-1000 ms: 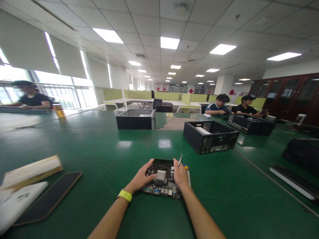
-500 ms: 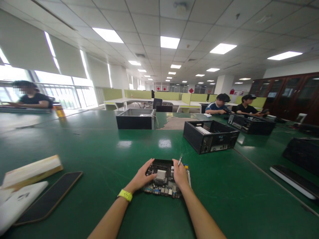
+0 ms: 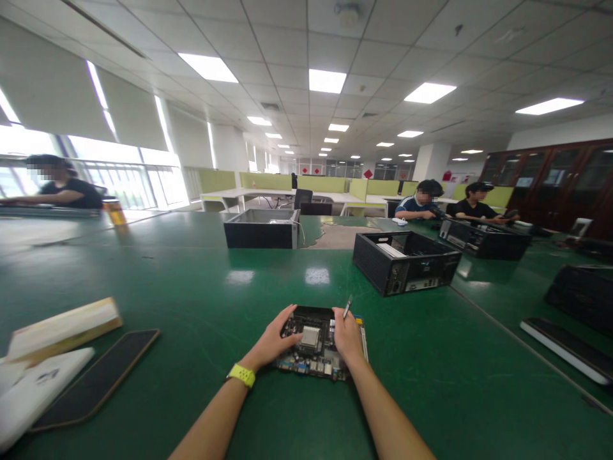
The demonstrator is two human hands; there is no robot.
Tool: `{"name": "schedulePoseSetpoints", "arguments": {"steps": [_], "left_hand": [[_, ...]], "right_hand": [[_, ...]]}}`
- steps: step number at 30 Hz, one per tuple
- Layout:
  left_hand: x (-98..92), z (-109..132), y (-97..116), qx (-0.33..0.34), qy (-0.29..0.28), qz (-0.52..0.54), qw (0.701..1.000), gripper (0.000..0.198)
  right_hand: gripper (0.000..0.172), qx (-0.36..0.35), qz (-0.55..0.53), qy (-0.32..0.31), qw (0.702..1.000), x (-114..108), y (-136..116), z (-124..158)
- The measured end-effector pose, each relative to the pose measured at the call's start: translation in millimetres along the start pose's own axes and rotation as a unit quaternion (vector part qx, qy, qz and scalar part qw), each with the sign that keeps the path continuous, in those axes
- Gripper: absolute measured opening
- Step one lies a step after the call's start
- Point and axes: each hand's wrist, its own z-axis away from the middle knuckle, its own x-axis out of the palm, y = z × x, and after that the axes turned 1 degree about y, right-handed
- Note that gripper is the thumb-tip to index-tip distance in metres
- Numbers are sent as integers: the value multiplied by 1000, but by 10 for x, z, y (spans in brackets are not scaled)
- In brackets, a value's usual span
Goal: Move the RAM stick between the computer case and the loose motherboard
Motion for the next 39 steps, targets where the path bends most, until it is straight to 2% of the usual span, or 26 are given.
{"name": "schedulePoseSetpoints", "arguments": {"steps": [21, 39], "left_hand": [[-22, 1, 66, -18, 8, 34, 999, 81], [-30, 10, 81, -4, 16, 39, 999, 78]], "right_hand": [[53, 8, 4, -16, 1000, -2, 6, 10], [54, 7, -8, -17, 1000, 8, 31, 3]]}}
